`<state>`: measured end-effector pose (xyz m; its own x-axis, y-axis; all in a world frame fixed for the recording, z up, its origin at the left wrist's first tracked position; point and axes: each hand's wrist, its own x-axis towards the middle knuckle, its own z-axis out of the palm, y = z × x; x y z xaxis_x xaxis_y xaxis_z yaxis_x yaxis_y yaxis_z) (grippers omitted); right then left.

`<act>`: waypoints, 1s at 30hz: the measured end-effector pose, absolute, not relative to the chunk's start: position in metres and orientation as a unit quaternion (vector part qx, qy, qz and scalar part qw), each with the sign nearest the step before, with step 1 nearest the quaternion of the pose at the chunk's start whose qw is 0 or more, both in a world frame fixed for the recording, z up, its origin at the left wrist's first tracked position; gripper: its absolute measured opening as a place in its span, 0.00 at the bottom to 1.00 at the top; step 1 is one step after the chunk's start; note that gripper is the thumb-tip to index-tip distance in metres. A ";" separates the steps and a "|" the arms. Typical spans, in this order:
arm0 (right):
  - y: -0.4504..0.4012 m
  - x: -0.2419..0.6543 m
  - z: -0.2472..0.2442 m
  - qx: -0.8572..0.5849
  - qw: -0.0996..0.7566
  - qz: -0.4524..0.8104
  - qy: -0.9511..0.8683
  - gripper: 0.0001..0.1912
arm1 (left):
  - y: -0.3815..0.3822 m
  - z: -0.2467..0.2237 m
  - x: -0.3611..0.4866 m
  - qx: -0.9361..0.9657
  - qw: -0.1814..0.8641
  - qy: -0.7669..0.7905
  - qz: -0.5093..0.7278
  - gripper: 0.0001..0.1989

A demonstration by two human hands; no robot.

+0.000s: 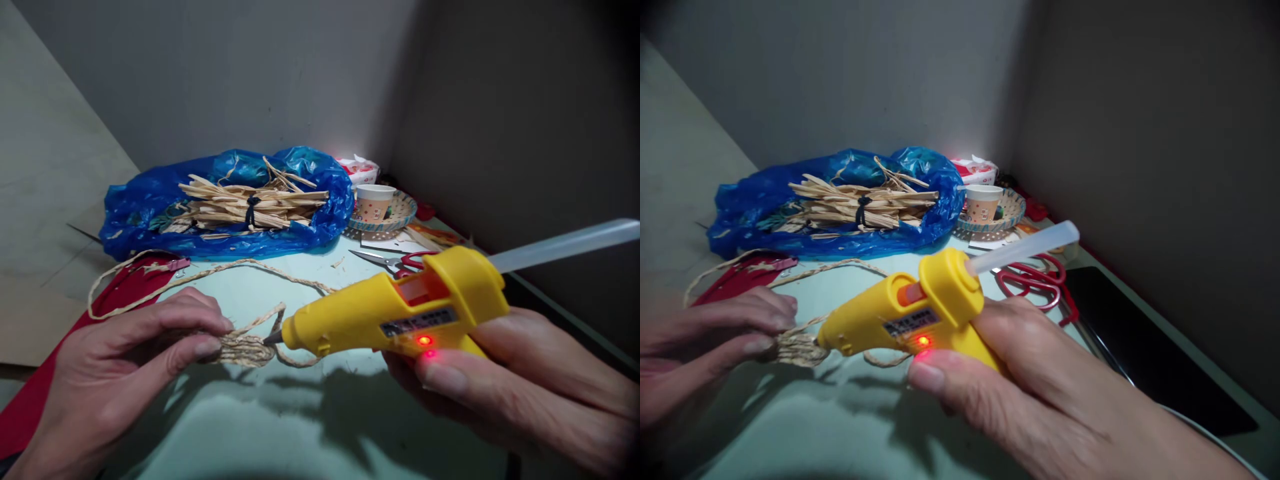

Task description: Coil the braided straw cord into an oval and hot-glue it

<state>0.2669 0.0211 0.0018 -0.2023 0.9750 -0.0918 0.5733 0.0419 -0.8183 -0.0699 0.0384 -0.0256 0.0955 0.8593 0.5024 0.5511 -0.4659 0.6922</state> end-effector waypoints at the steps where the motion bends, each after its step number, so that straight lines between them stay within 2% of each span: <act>1: 0.021 0.267 0.002 -0.564 0.235 0.414 -0.675 0.20 | 0.039 -0.026 -0.070 0.722 0.166 0.486 0.464 0.07; 3: 0.022 0.267 0.001 -0.551 0.211 0.443 -0.674 0.21 | 0.039 -0.026 -0.069 0.723 0.164 0.485 0.464 0.07; 5: 0.022 0.266 0.002 -0.542 0.228 0.437 -0.681 0.20 | 0.040 -0.026 -0.069 0.722 0.163 0.485 0.467 0.06; 11: 0.022 0.261 0.014 -0.497 0.261 0.399 -0.725 0.11 | 0.040 -0.023 -0.065 0.740 0.162 0.468 0.454 0.06; 14: 0.023 0.256 0.017 -0.496 0.264 0.408 -0.719 0.16 | 0.039 -0.018 -0.062 0.744 0.185 0.460 0.447 0.07; 19: 0.021 0.235 0.020 -0.593 0.282 0.353 -0.667 0.24 | 0.035 -0.010 -0.057 0.736 0.210 0.469 0.440 0.07; 25: 0.029 0.224 0.022 -0.609 0.310 0.319 -0.657 0.27 | 0.034 -0.009 -0.056 0.746 0.210 0.460 0.434 0.08; 30: 0.031 0.244 0.016 -0.556 0.298 0.357 -0.689 0.27 | 0.035 -0.010 -0.058 0.744 0.215 0.464 0.430 0.08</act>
<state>0.2438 0.0307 0.0158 -0.2041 0.9789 0.0141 0.5529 0.1271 -0.8235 -0.0581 0.0353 -0.0100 0.1991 0.8752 0.4409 0.5058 -0.4772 0.7187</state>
